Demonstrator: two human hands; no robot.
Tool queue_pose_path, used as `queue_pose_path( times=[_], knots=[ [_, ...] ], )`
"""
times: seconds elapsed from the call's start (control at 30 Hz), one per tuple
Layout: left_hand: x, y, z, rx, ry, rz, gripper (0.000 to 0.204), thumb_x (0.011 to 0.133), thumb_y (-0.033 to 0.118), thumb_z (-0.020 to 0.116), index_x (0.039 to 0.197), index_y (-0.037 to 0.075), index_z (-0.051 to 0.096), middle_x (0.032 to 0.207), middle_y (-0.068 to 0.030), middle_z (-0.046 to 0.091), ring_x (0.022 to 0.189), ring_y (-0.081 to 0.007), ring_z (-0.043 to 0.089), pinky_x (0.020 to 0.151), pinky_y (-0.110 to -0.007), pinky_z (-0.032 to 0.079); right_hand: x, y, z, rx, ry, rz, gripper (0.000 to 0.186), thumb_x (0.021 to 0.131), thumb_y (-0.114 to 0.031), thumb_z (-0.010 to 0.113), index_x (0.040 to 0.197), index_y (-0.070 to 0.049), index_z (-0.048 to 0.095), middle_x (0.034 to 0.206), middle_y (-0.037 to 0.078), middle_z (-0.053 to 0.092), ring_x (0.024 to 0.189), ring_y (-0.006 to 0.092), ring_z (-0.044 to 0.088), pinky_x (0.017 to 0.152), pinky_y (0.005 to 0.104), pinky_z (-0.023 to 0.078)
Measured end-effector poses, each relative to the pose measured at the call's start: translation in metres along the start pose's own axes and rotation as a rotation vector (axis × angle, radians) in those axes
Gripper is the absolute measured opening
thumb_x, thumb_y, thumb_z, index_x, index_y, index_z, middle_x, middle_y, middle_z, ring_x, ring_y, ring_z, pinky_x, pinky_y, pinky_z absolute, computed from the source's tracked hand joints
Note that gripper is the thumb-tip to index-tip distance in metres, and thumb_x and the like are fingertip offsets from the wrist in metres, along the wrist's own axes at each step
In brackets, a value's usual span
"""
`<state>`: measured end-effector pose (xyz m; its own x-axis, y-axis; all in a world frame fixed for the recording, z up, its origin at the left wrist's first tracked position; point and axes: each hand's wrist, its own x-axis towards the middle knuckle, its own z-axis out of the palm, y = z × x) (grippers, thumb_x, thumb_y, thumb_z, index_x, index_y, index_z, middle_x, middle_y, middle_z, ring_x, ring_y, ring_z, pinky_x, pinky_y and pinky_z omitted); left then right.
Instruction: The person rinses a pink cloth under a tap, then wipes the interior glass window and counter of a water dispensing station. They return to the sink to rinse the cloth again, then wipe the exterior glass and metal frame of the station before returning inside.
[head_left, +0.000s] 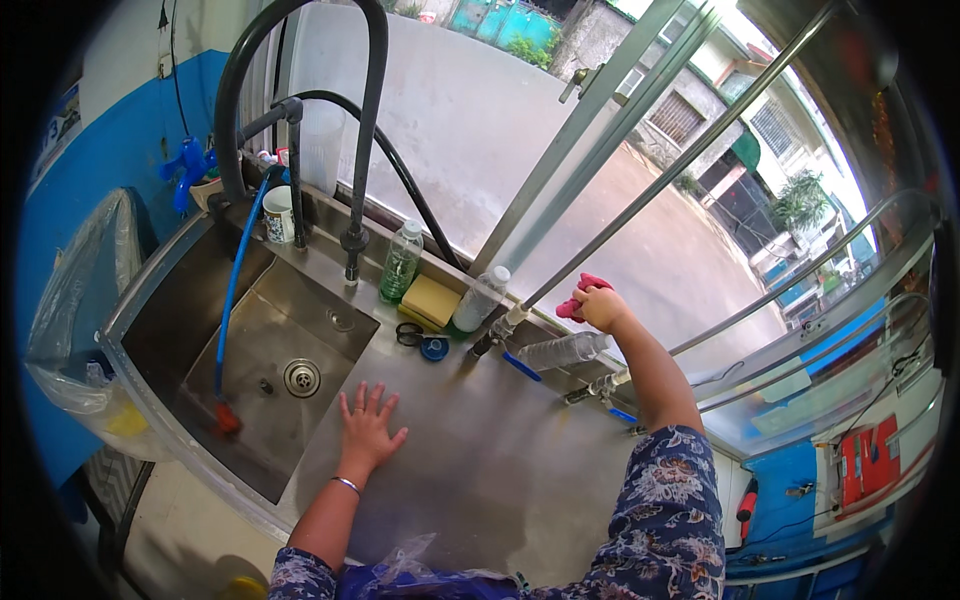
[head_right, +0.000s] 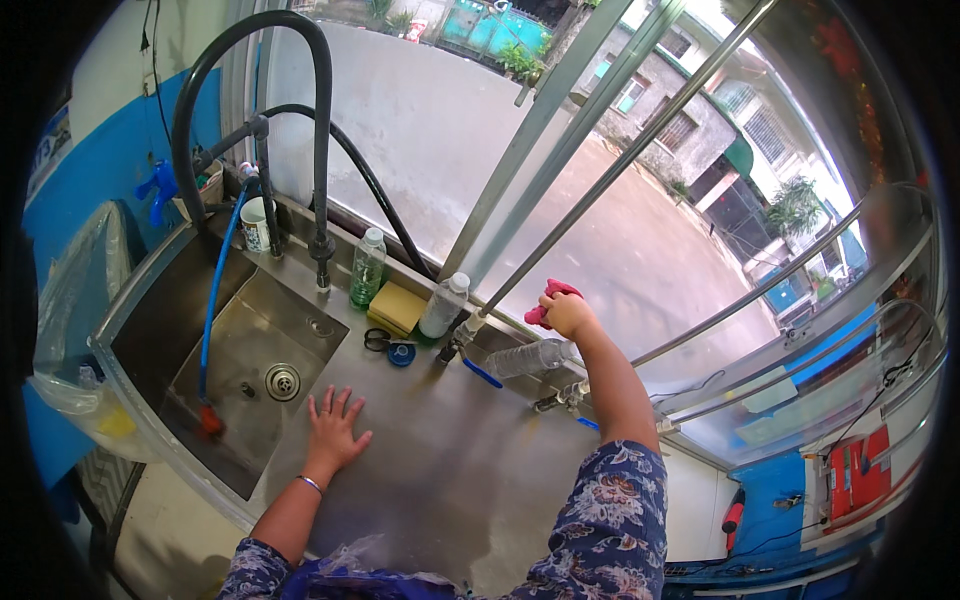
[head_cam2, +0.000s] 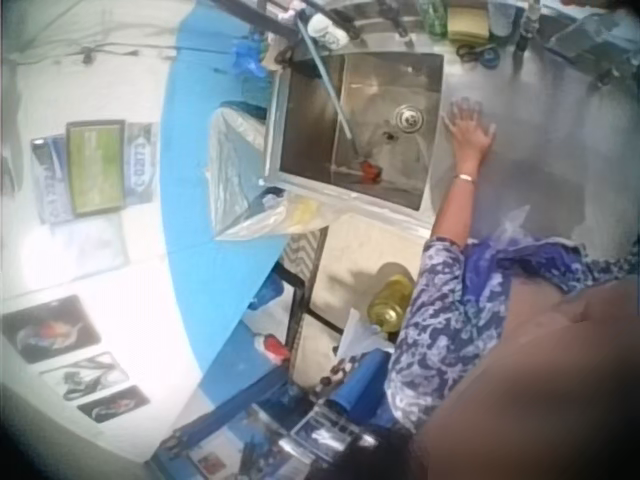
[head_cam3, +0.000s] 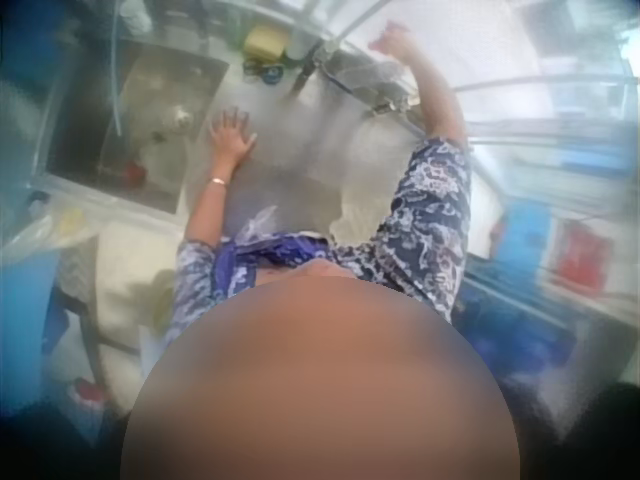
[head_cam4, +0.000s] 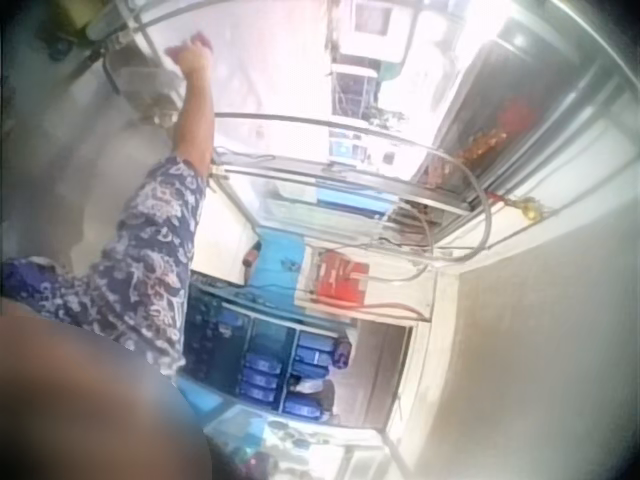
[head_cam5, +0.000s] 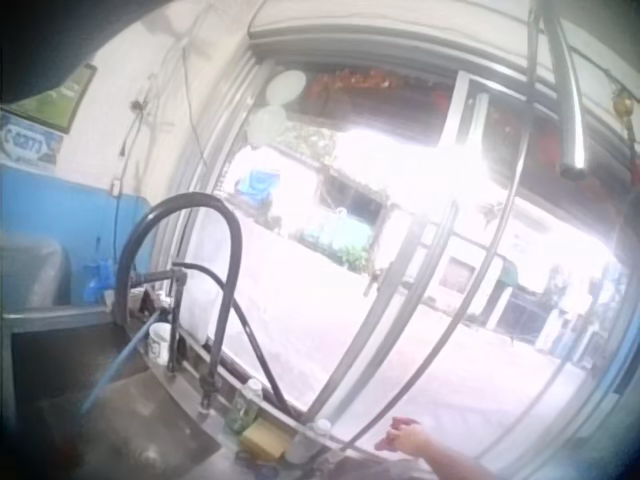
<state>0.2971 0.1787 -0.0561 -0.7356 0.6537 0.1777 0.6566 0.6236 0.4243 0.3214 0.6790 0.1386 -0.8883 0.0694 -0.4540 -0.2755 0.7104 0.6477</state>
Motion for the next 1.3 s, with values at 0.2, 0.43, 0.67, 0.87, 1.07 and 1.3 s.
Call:
queue_pose_path(
  times=[0.2,0.43,0.67,0.87,1.07,1.3],
  knots=[
    [0.000,0.002,0.000,0.033,0.011,0.010,0.065,0.078,0.048,0.065,0.136,0.019,0.053,0.147,-0.0090,0.039,0.143,-0.0353,0.023,0.116,-0.065,0.009,-0.014,0.008,-0.037,0.351,0.094,0.094,0.026,0.078,-0.015,0.066,0.100,-0.024,0.075,0.114,0.003,0.060,0.098,0.0269,0.063,0.081,0.0389,0.053],
    [0.001,0.005,-0.002,0.044,-0.001,0.015,0.065,0.078,0.046,0.066,0.135,0.019,0.052,0.146,-0.0090,0.039,0.143,-0.0355,0.024,0.115,-0.065,0.011,-0.101,-0.070,-0.101,1.071,0.756,0.712,0.044,0.076,-0.013,0.067,0.120,-0.013,0.062,0.097,0.019,0.058,0.089,0.0376,0.062,0.081,0.0462,0.051],
    [0.000,0.007,0.000,0.047,0.019,0.036,0.064,0.077,0.045,0.067,0.134,0.018,0.053,0.145,-0.0093,0.039,0.142,-0.0365,0.025,0.113,-0.066,0.013,-0.200,-0.241,-0.022,1.487,0.327,0.849,0.035,0.083,-0.025,0.065,0.115,-0.011,0.069,0.105,0.017,0.064,0.101,0.0335,0.061,0.090,0.0433,0.048],
    [0.001,0.026,0.009,-0.022,0.096,0.230,0.054,0.076,0.024,0.067,0.126,0.008,0.057,0.137,-0.0162,0.045,0.131,-0.0373,0.038,0.110,-0.058,0.026,-0.206,-0.329,0.093,1.052,0.465,1.275,0.060,0.081,-0.036,0.069,0.138,-0.020,0.054,0.146,0.023,0.039,0.131,0.0452,0.037,0.109,0.0568,0.030],
    [0.055,0.214,0.069,-0.389,0.116,0.740,0.068,0.073,0.002,0.063,0.138,-0.001,0.042,0.131,-0.0241,0.046,0.121,-0.0396,0.046,0.106,-0.045,0.038,-0.158,-0.370,0.073,0.956,0.682,1.078,0.058,0.076,-0.029,0.072,0.131,-0.019,0.058,0.141,0.024,0.044,0.126,0.0476,0.043,0.107,0.0626,0.029],
    [0.154,0.314,0.105,0.036,0.097,0.184,0.081,0.076,0.012,0.075,0.144,0.002,0.032,0.130,-0.0216,0.047,0.120,-0.0421,0.047,0.101,-0.052,0.043,-0.252,-0.411,0.084,1.011,0.822,0.984,0.040,0.082,-0.017,0.066,0.123,-0.017,0.066,0.130,0.024,0.054,0.117,0.0421,0.052,0.102,0.0529,0.039]
  ],
)
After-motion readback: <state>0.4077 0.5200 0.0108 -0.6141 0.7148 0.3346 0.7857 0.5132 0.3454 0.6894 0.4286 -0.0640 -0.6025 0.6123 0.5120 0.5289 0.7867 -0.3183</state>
